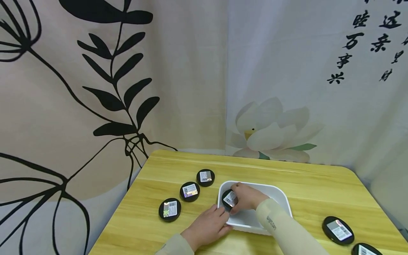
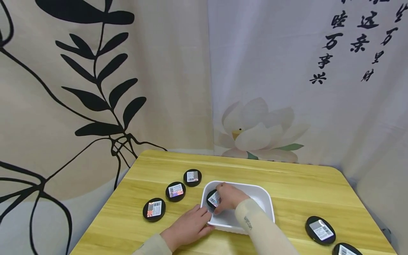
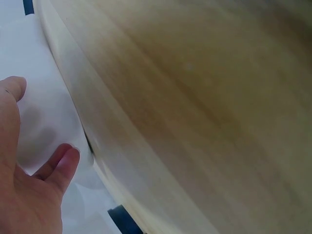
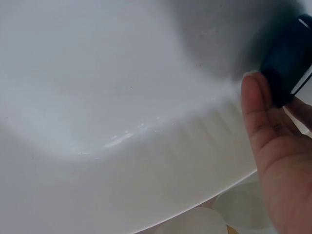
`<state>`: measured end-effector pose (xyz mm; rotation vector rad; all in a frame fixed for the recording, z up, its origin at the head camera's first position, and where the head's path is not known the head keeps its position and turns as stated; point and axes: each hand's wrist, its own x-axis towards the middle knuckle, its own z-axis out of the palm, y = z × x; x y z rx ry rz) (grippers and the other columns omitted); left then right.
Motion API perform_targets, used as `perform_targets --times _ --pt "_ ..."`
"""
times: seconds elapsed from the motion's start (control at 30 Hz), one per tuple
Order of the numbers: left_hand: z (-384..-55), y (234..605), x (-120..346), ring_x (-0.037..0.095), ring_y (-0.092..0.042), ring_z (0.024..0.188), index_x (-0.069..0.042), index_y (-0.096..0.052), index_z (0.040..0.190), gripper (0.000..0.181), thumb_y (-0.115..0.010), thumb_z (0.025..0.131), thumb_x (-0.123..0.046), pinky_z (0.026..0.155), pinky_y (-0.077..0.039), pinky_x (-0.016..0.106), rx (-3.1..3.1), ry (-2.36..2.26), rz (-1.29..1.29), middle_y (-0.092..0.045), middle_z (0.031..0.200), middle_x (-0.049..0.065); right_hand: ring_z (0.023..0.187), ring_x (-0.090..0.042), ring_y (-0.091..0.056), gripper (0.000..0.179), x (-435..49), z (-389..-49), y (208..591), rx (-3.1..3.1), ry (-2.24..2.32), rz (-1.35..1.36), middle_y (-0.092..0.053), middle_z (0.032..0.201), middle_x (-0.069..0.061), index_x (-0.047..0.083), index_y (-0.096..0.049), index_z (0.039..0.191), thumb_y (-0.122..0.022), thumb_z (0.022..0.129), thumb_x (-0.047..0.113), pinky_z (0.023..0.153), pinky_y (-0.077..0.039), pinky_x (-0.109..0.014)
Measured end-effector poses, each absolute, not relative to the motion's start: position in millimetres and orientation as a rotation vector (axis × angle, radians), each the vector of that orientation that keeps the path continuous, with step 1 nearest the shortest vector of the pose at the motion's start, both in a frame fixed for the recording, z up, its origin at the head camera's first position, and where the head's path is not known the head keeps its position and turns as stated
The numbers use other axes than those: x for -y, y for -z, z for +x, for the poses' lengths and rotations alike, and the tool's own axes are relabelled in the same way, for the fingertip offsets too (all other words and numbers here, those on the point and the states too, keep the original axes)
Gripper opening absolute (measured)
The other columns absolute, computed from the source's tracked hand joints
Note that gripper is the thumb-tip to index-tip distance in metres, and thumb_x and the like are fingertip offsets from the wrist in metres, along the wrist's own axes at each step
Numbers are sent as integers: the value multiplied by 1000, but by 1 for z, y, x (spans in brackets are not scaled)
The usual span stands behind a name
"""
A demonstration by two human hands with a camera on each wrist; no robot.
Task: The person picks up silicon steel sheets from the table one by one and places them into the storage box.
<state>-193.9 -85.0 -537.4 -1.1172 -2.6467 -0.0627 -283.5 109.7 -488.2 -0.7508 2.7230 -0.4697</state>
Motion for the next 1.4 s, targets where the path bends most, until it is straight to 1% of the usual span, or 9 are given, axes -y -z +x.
perform_targets --times 0.07,0.2,0.33,0.5,0.67,0.77,0.9,1.17,1.4 --pt "-194 536 84 10 -47 93 -23 -55 101 31 -43 105 -51 83 -45 23 2660 63 -1121 -53 103 -9 88 -13 -55 63 -110 -284 489 -2722 468 -749 -61 99 2 11 -62 109 -96 61 34 87 -51 -37" --pt "-194 535 82 12 -48 95 -22 -58 109 34 -42 106 -51 86 -46 25 2699 57 -1122 -54 106 -8 94 -13 -57 65 -111 -285 493 -2723 462 -767 -64 103 2 11 -63 110 -98 60 32 93 -52 -39" --pt "-194 535 82 12 -48 95 -21 -58 113 36 -40 106 -52 87 -46 26 2721 58 -1120 -55 108 -7 93 -12 -57 62 -112 -286 495 -2721 460 -798 -64 101 3 13 -63 108 -98 60 31 92 -52 -39" --pt "-194 536 83 12 -48 95 -21 -59 114 37 -40 106 -52 88 -46 25 2707 37 -1122 -55 108 -7 94 -12 -59 64 -110 -285 494 -2725 448 -803 -66 103 1 12 -63 110 -99 59 28 94 -53 -40" --pt "-194 536 85 11 -48 93 -23 -59 110 35 -42 105 -52 85 -46 25 2689 51 -1128 -54 106 -8 93 -11 -61 65 -109 -284 492 -2714 444 -808 -68 104 2 12 -65 113 -99 58 21 95 -54 -40" --pt "-194 536 85 11 -48 92 -23 -59 107 33 -42 105 -52 83 -46 24 2676 61 -1128 -53 104 -8 92 -10 -61 66 -109 -284 492 -2709 442 -819 -70 105 2 12 -66 116 -98 59 19 96 -54 -39" --pt "-195 537 85 11 -48 92 -23 -59 108 34 -42 105 -52 84 -45 24 2663 60 -1134 -53 104 -8 93 -10 -61 68 -111 -284 492 -2722 411 -824 -71 108 1 12 -67 120 -98 60 21 97 -53 -38" --pt "-195 537 84 12 -48 94 -22 -59 110 35 -41 106 -52 86 -45 25 2683 60 -1135 -54 105 -8 89 -9 -62 65 -113 -283 491 -2743 382 -840 -71 104 0 12 -67 116 -97 61 27 92 -54 -38" --pt "-196 537 83 12 -48 95 -22 -59 112 36 -40 106 -52 88 -45 26 2722 65 -1135 -54 107 -7 101 -18 -62 67 -115 -280 486 -2710 487 -760 -70 109 -2 14 -64 118 -97 61 25 100 -50 -46"
